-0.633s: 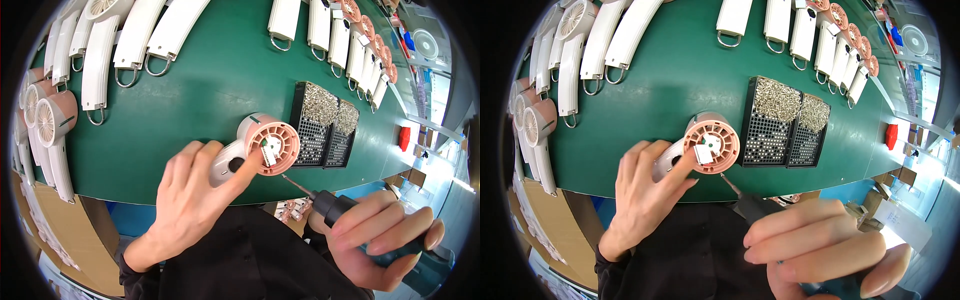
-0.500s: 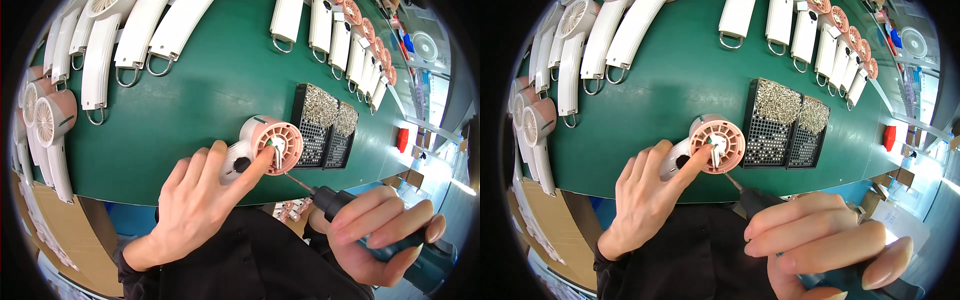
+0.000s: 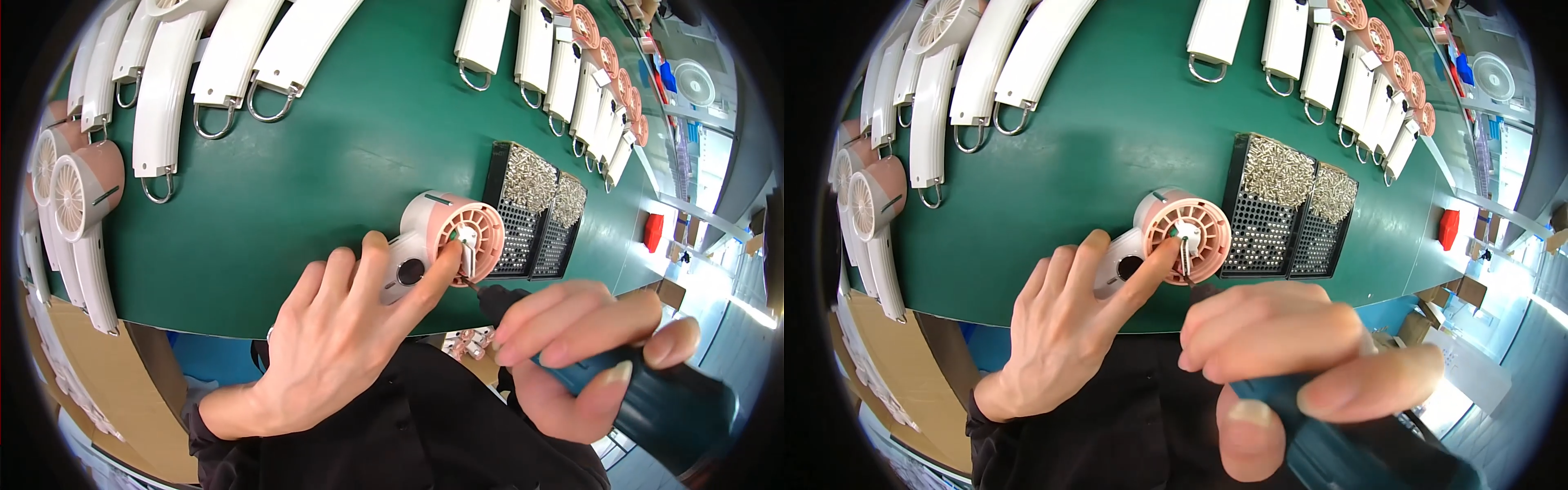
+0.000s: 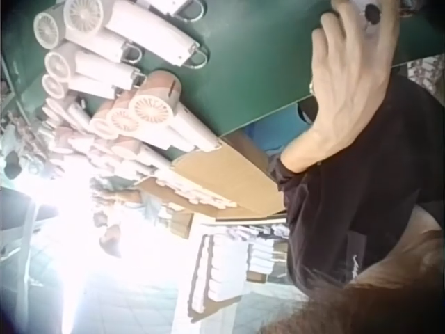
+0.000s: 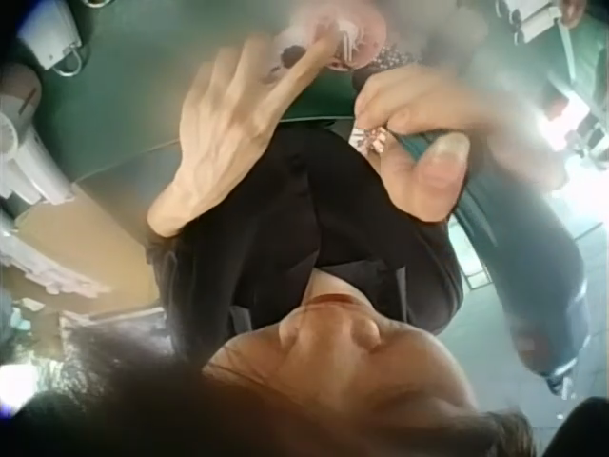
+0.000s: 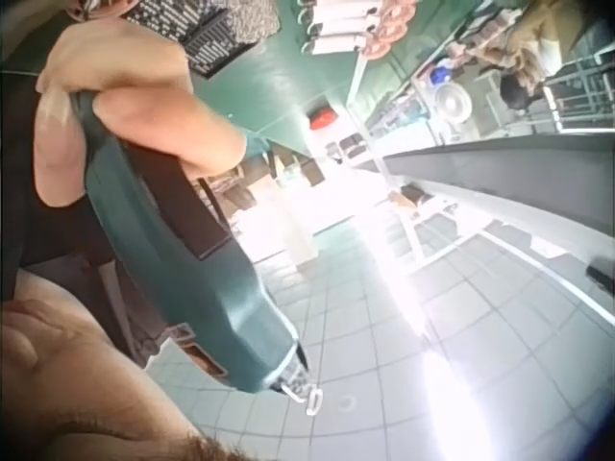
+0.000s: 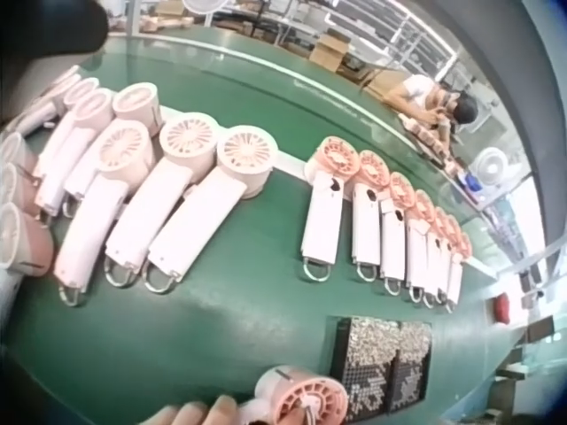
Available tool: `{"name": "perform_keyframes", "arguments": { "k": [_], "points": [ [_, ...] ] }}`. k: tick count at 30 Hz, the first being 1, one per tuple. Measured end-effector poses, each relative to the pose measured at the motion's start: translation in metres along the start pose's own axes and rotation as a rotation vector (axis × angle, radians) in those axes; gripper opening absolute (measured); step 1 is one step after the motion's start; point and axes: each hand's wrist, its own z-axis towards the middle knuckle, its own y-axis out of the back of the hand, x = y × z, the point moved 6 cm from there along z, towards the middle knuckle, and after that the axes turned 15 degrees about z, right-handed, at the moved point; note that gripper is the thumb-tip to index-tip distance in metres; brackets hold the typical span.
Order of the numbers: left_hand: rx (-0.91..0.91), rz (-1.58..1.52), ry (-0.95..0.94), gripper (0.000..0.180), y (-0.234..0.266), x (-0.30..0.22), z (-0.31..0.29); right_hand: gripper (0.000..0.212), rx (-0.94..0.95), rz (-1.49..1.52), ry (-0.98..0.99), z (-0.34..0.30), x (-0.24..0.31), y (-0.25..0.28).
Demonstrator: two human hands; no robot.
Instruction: The person assembles portable handheld fans by securing internal components within the fan casing using an electric screwdriver and screws from a screw tray.
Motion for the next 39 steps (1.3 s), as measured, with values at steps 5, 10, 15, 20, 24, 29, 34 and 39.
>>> {"name": "perform_keyframes", "arguments": {
  "k": [5,10,15,20,24,29,34,39],
  "points": [
    [0.012,-0.007,-0.001,0.064,0.002,-0.002,0.001,0.028,0.060,0.068,0.066,-0.003,-0.002,0.004],
    [0.031,-0.007,0.005,0.065,0.002,-0.001,0.000,0.029,0.117,0.092,0.055,-0.004,-0.006,0.003],
    [0.030,-0.009,-0.010,0.065,0.004,-0.003,0.002,0.030,0.133,0.108,0.014,-0.002,-0.004,0.004],
    [0.045,0.004,-0.003,0.065,0.003,-0.001,0.001,0.036,0.156,0.125,0.207,0.000,0.021,0.010],
    [-0.046,0.095,-0.063,0.063,0.009,0.000,0.003,0.028,-0.165,0.119,0.312,-0.006,0.044,0.047],
    [-0.031,0.127,-0.037,0.059,0.006,-0.001,-0.001,0.026,-0.237,0.047,0.036,-0.012,0.008,0.080],
    [-0.017,0.125,-0.047,0.056,0.003,-0.002,-0.004,0.029,-0.316,0.055,-0.014,-0.019,-0.006,0.091],
    [-0.008,0.105,-0.053,0.056,0.006,-0.002,-0.002,0.032,-0.342,-0.020,-0.039,-0.016,-0.006,0.085]
  ]
}}
